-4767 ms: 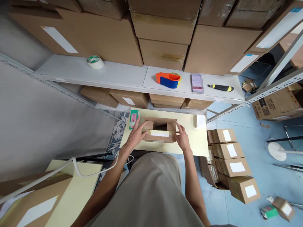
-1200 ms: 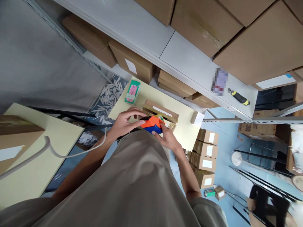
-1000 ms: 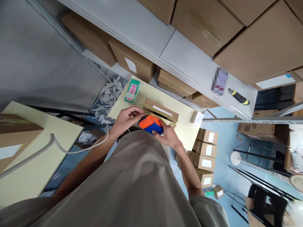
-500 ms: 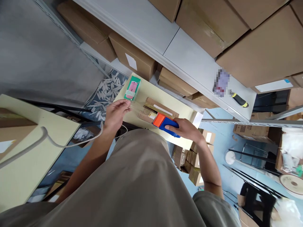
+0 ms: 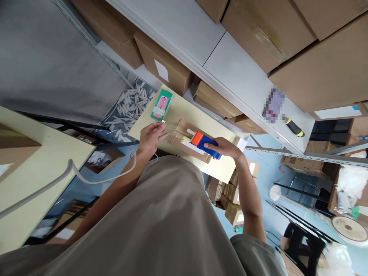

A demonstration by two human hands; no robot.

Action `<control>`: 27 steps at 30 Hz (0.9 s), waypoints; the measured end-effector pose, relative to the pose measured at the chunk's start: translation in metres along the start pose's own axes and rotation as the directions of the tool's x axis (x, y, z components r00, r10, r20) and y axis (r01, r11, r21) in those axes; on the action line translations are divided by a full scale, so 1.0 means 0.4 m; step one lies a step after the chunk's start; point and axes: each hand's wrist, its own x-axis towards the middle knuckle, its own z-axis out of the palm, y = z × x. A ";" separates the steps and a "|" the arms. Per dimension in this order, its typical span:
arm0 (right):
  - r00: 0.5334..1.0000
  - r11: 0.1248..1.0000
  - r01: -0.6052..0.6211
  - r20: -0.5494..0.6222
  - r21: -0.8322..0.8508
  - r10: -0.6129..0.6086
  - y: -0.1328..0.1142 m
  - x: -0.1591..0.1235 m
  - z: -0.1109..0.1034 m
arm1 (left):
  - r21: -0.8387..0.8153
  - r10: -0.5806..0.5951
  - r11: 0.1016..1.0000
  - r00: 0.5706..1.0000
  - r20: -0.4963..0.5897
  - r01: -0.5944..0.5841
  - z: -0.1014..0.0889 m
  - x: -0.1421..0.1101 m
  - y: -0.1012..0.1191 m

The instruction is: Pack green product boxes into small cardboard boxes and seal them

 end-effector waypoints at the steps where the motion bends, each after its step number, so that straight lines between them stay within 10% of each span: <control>1: 1.000 1.000 0.003 0.013 -0.005 -0.003 0.000 0.004 -0.002 | 0.015 0.013 1.000 1.000 -0.010 -0.013 0.000 0.007 -0.004; 11: 0.998 0.998 0.008 0.064 -0.067 -0.004 -0.036 0.026 0.004 | 0.130 -0.070 0.988 0.994 -0.090 0.081 -0.015 0.085 -0.108; 21: 0.998 0.983 -0.059 -0.028 -0.176 0.054 -0.040 0.030 0.026 | 0.541 -0.003 0.840 0.998 0.070 -0.036 -0.054 0.103 -0.162; 24: 0.997 0.983 -0.069 -0.054 -0.171 0.060 -0.040 0.030 0.031 | 0.598 0.156 0.765 0.970 0.186 -0.238 -0.047 0.108 -0.123; 27: 0.995 0.982 -0.076 -0.070 -0.171 0.065 -0.039 0.023 0.031 | 0.553 0.333 0.623 0.827 0.453 -0.553 0.016 0.106 -0.073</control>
